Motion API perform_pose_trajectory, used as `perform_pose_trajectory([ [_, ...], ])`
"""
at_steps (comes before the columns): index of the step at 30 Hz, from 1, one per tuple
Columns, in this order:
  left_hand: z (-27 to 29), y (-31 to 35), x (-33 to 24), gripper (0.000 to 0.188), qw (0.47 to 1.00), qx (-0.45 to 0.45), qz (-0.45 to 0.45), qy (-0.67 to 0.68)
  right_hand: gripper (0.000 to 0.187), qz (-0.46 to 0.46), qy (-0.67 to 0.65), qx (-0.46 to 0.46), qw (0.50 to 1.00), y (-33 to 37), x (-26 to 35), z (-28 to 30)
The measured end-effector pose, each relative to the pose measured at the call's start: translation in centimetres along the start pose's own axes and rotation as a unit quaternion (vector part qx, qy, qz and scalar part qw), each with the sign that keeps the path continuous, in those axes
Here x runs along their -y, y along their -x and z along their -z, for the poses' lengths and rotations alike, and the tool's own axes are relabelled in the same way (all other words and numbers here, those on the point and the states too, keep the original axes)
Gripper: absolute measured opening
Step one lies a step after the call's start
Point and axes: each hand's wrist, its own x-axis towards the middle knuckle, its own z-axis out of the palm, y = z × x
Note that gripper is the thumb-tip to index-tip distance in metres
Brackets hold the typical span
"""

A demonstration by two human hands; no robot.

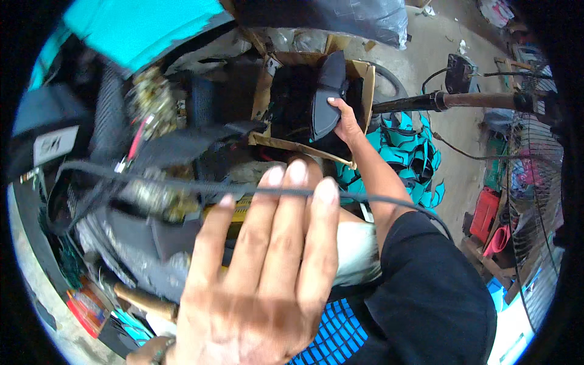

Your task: The person assembles protective pads by aligning teal and black foam pieces, securing them with a black strap, and trimming excess material. They use a small metal tool to press edges, a hammer to flatten the assembly, and scissors to cut the strap and foam. The finished pads are stacked on the workbench.

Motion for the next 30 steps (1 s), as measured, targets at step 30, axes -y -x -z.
perform_pose_trajectory([
  [30,17.1,28.5,-19.7,0.052,0.710,-0.153,0.523,0.446,0.112,-0.118,0.550,0.450,0.694,38.2,19.2,-15.9],
])
